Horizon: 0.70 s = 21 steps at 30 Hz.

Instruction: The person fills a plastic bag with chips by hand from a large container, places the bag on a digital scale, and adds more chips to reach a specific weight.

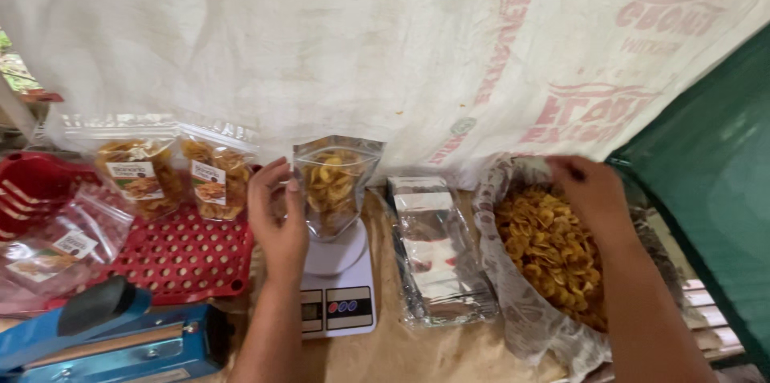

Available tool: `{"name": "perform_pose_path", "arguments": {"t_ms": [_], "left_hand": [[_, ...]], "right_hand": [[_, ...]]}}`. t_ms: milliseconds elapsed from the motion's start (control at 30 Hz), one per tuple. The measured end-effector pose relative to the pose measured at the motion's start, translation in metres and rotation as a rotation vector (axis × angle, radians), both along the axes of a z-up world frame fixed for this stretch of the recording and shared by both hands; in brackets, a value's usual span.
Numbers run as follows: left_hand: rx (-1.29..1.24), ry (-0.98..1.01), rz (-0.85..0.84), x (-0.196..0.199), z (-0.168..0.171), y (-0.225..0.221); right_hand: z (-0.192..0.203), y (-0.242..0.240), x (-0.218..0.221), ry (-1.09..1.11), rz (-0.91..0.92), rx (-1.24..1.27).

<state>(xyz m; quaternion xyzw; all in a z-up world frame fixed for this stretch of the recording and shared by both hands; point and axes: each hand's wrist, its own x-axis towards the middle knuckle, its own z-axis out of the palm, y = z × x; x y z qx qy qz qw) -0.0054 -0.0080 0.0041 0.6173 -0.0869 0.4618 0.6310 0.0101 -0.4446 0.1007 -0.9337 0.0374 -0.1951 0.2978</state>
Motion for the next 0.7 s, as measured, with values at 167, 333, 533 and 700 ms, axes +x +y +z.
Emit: {"name": "perform_pose_path", "arguments": {"t_ms": [167,333,533,700], "left_hand": [[0.075,-0.028,0.105,0.003,-0.003,0.001],[0.017,0.024,0.030,0.000,-0.005,0.000],[0.007,0.013,0.042,0.003,-0.004,0.002],[-0.001,0.021,0.000,0.000,-0.002,-0.001]], "right_hand": [[-0.062,-0.025,-0.009,0.358,-0.071,-0.244],[-0.104,-0.033,-0.003,0.260,-0.057,-0.531],[-0.096,-0.050,-0.003,0.373,-0.126,-0.095],[-0.040,-0.002,-0.011,0.266,-0.061,0.142]]}}
